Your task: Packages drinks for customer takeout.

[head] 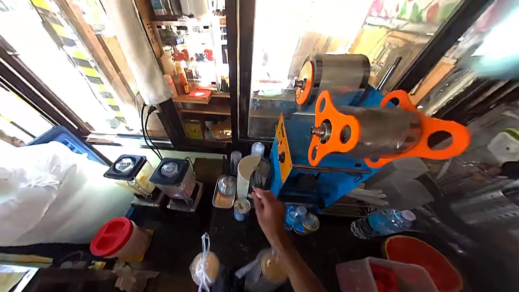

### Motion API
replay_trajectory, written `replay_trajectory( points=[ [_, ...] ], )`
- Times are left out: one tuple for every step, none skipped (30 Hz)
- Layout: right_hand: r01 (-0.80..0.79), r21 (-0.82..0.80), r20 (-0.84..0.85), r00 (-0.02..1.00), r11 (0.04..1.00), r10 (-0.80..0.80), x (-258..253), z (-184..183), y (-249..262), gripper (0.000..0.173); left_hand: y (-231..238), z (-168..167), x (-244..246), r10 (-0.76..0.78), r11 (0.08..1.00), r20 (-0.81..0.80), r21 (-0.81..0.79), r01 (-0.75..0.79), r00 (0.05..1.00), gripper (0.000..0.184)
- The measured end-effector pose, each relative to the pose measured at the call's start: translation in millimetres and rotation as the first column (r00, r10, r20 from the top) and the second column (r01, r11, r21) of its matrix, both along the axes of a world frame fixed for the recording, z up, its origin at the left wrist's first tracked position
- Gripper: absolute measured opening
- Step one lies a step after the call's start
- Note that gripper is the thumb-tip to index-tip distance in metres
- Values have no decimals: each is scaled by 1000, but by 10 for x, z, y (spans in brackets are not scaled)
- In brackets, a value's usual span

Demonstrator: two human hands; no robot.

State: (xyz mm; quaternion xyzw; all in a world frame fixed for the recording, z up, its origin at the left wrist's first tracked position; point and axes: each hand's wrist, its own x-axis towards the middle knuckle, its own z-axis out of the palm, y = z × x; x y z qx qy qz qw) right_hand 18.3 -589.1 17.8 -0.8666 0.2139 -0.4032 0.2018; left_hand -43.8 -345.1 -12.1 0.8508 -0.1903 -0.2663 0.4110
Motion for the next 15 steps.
replay_trajectory(
  points=[
    [-86, -11, 89, 992, 996, 87, -280, 247, 23, 22, 17, -67, 32, 35, 997, -24, -64, -36, 999, 37],
    [-166, -3, 165, 973, 986, 164, -562, 445, 17, 20, -4, -108, 75, 47, 995, -37, -86, -50, 998, 38],
    [-216, 19, 204, 957, 976, 208, -849, 570, 17, 20, -56, -150, 114, 41, 997, -22, -69, -42, 999, 37],
    [-244, 49, 202, 952, 968, 230, -1107, 641, 20, 21, -130, -124, 162, 20, 999, -43, -48, -22, 999, 37],
    [-266, 77, 175, 952, 961, 250, -1309, 667, 25, 22, -213, -86, 223, -3, 999, -68, -33, 0, 998, 37],
    [-283, 103, 132, 954, 954, 269, -1456, 643, 44, 23, -287, -45, 271, -16, 1000, -71, -27, 14, 997, 37],
    [-294, 135, 80, 955, 946, 285, -1551, 566, 81, 24, -340, -16, 289, -20, 999, -55, -28, 18, 998, 37],
    [-298, 178, 21, 954, 938, 299, -1603, 431, 140, 24, -375, 12, 277, -16, 999, -43, -30, 15, 999, 37],
    [-296, 219, -45, 949, 930, 312, -1617, 241, 210, 24, -390, 31, 241, -10, 999, -23, -35, 9, 1000, 37],
    [-292, 245, -120, 937, 925, 328, -1597, 9, 284, 23, -397, 44, 196, -2, 999, 9, -52, 2, 1000, 37],
    [-295, 251, -202, 915, 922, 348, -1554, -240, 355, 23, -403, 51, 143, 16, 996, 54, -90, -11, 998, 36],
    [-310, 236, -295, 880, 921, 372, -1508, -476, 422, 24, -407, 49, 89, 38, 988, 94, -153, -23, 995, 33],
    [-341, 198, -376, 839, 919, 392, -1462, -672, 481, 23, -420, 48, 41, 61, 970, 93, -240, -37, 994, 30],
    [-386, 159, -425, 804, 909, 416, -1423, -787, 536, 18, -447, 47, 2, 79, 941, 42, -332, -61, 996, 27],
    [-424, 134, -469, 769, 896, 434, -1404, -827, 591, 14, -480, 50, -32, 88, 912, -44, -398, -98, 995, 24]
  ],
)
